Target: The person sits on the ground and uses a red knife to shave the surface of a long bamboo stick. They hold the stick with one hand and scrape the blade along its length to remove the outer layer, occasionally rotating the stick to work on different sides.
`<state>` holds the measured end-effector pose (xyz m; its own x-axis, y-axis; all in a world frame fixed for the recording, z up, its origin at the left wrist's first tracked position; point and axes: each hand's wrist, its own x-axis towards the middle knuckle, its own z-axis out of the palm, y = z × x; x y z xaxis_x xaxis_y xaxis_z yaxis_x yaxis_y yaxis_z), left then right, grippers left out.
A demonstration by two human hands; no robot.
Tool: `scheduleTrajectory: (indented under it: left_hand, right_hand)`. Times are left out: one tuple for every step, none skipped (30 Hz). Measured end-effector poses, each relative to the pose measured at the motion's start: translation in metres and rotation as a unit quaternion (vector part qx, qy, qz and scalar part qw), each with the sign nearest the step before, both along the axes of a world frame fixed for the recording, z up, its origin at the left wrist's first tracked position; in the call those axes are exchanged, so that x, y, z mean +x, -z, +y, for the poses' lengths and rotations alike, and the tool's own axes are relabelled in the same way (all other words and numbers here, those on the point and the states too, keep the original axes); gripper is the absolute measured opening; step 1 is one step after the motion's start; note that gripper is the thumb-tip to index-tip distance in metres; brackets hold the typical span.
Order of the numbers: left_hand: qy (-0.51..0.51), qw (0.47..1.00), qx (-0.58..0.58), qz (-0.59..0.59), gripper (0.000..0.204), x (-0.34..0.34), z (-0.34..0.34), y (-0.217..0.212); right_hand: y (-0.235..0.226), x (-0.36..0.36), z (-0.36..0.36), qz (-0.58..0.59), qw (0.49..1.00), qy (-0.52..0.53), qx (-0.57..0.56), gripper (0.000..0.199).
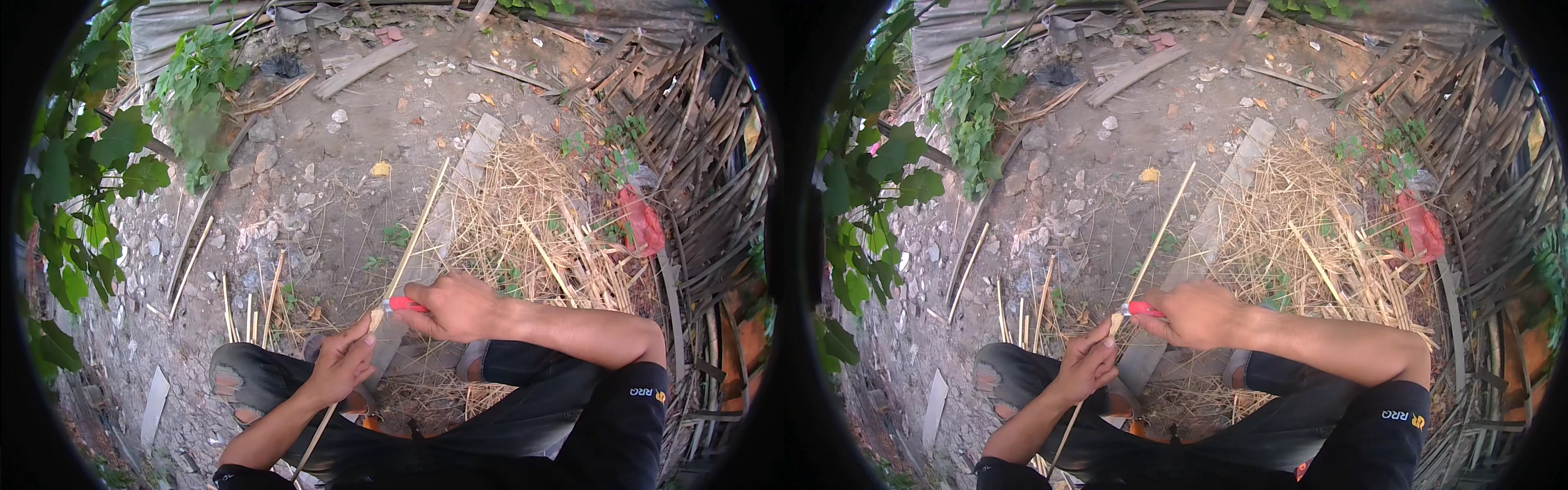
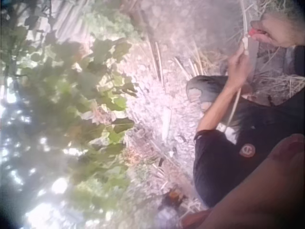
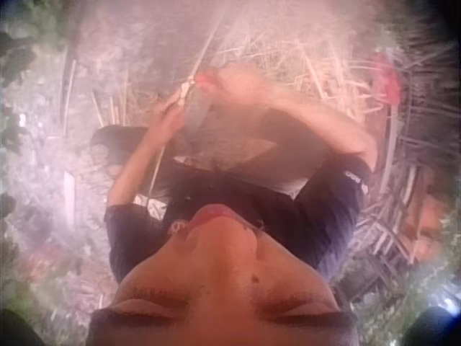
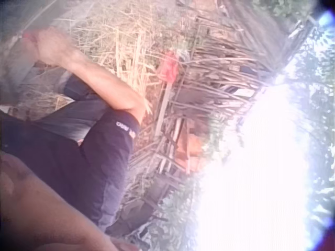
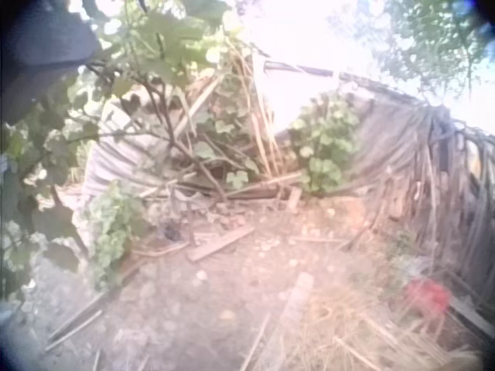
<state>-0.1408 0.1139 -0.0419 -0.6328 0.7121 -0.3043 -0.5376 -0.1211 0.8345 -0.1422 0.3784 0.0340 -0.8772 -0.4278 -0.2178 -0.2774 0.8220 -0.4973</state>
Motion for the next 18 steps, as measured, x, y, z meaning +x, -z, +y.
scheduleTrajectory:
  left_hand:
    - [-0.007,1.000,-0.007,0.001,0.049,0.003,-0.001,0.000]
    - [-0.013,1.000,-0.012,0.001,0.049,0.006,-0.001,-0.001]
    - [-0.008,1.000,-0.019,-0.006,0.049,0.007,0.000,-0.001]
    - [-0.001,1.000,-0.020,-0.013,0.049,0.006,0.005,-0.001]
    - [0.007,1.000,-0.022,-0.019,0.049,0.005,0.009,-0.001]
    - [0.007,1.000,-0.025,-0.009,0.050,0.006,0.009,0.001]
    - [0.007,1.000,-0.029,0.002,0.050,0.006,0.006,0.005]
    - [0.007,0.999,-0.033,0.012,0.050,0.006,0.005,0.007]
    - [0.001,1.000,-0.030,0.004,0.050,0.007,0.003,0.009]
    - [-0.006,1.000,-0.027,-0.002,0.050,0.005,0.003,0.009]
    - [-0.012,1.000,-0.024,-0.009,0.049,0.004,0.003,0.010]
    - [-0.017,0.999,-0.027,-0.008,0.049,0.005,0.002,0.010]
    - [-0.023,0.999,-0.030,-0.007,0.049,0.006,0.002,0.009]
    - [-0.025,0.999,-0.034,-0.006,0.049,0.006,0.001,0.009]
    - [-0.012,0.999,-0.030,-0.004,0.049,0.007,0.000,0.008]
    - [0.002,1.000,-0.027,-0.001,0.049,0.009,-0.002,0.007]
    - [0.012,1.000,-0.021,0.001,0.049,0.010,-0.002,0.007]
    - [0.018,1.000,-0.023,0.003,0.049,0.011,0.001,0.006]
  right_hand:
    - [0.003,-0.013,0.011,0.015,0.999,0.046,-0.002,0.047]
    - [0.003,-0.028,0.027,0.029,0.995,0.092,-0.002,0.047]
    - [0.006,-0.035,0.038,0.043,0.989,0.140,0.004,0.048]
    - [0.013,-0.037,0.046,0.052,0.987,0.150,-0.003,0.048]
    - [0.019,-0.039,0.053,0.060,0.985,0.159,-0.011,0.049]
    - [0.018,-0.038,0.054,0.065,0.984,0.168,-0.018,0.049]
    - [0.018,-0.037,0.052,0.050,0.984,0.169,-0.013,0.049]
    - [0.019,-0.033,0.045,0.035,0.985,0.171,-0.007,0.049]
    - [0.018,-0.028,0.033,0.020,0.984,0.177,-0.004,0.049]
    - [0.017,-0.017,0.021,0.032,0.993,0.113,0.006,0.049]
    - [0.015,-0.008,0.012,0.026,0.996,0.081,0.005,0.049]
    - [0.013,-0.002,0.002,0.019,0.999,0.045,0.002,0.049]
    - [0.013,0.001,-0.002,0.013,1.000,0.009,-0.001,0.050]
    - [0.011,-0.007,0.007,0.065,0.998,0.023,0.009,0.052]
    - [0.015,-0.026,0.032,0.068,0.992,0.107,-0.017,0.053]
    - [0.025,-0.043,0.058,0.070,0.978,0.191,-0.043,0.053]
    - [0.031,-0.047,0.074,0.077,0.972,0.218,-0.047,0.054]
    - [0.026,-0.050,0.084,0.085,0.965,0.243,-0.046,0.054]
